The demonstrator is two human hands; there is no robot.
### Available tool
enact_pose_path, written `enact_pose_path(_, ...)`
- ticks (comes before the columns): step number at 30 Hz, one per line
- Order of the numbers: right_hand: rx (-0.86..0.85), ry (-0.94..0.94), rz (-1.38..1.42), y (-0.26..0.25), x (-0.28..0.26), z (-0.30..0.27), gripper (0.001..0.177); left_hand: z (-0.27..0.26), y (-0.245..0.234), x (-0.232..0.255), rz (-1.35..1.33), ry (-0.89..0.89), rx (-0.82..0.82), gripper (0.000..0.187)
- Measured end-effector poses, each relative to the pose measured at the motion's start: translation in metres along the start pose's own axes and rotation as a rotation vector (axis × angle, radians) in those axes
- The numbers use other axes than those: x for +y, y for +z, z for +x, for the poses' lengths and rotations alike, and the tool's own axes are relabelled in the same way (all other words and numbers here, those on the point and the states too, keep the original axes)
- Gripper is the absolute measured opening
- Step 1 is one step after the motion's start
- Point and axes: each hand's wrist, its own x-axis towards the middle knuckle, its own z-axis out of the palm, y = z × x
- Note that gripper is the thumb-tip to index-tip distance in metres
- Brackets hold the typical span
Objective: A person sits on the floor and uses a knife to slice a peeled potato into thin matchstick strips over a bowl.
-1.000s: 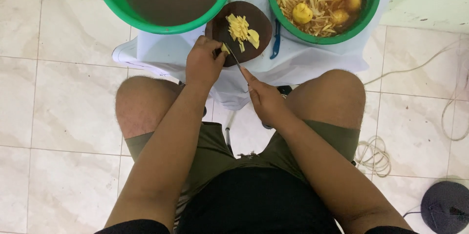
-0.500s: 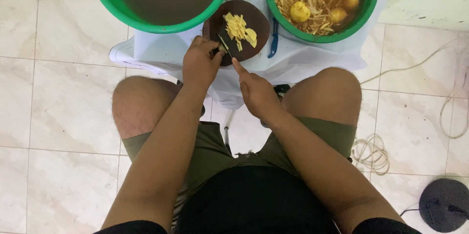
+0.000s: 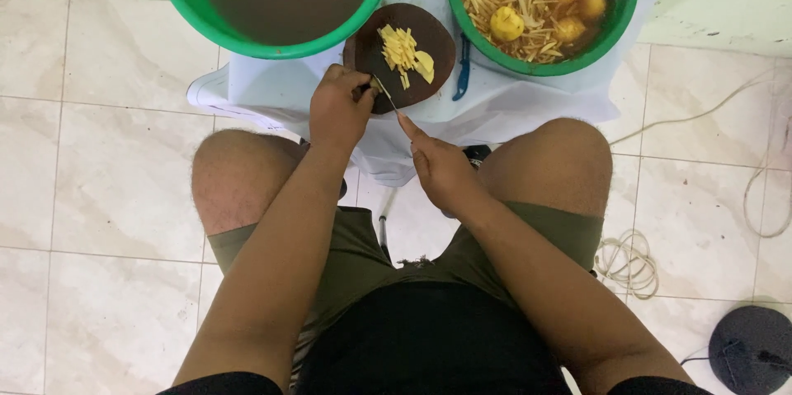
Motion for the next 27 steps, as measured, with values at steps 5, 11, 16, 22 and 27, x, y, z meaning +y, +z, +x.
enact_pose_path(5,-0.020,-0.001,0.005,-0.001,-0.005,0.011,0.054,0.000,-0.002,0.003,0.006,0.012,0.005,0.016)
enact_pose_path(11,0.014,0.001,0.027,-0.001,-0.004,0.015,0.053,-0.001,0.001,-0.006,-0.021,-0.026,0.015,0.018)
enact_pose_path(16,0.007,-0.009,0.032,-0.004,-0.006,0.006,0.052,-0.002,-0.001,-0.004,-0.022,-0.002,0.010,0.014)
enact_pose_path(22,0.005,-0.012,-0.009,0.002,-0.005,0.004,0.053,-0.001,-0.001,-0.001,0.008,-0.014,0.007,0.014)
enact_pose_path(27,-0.006,0.004,0.031,0.002,-0.008,0.015,0.051,0.000,-0.001,-0.002,-0.006,-0.038,-0.012,0.011)
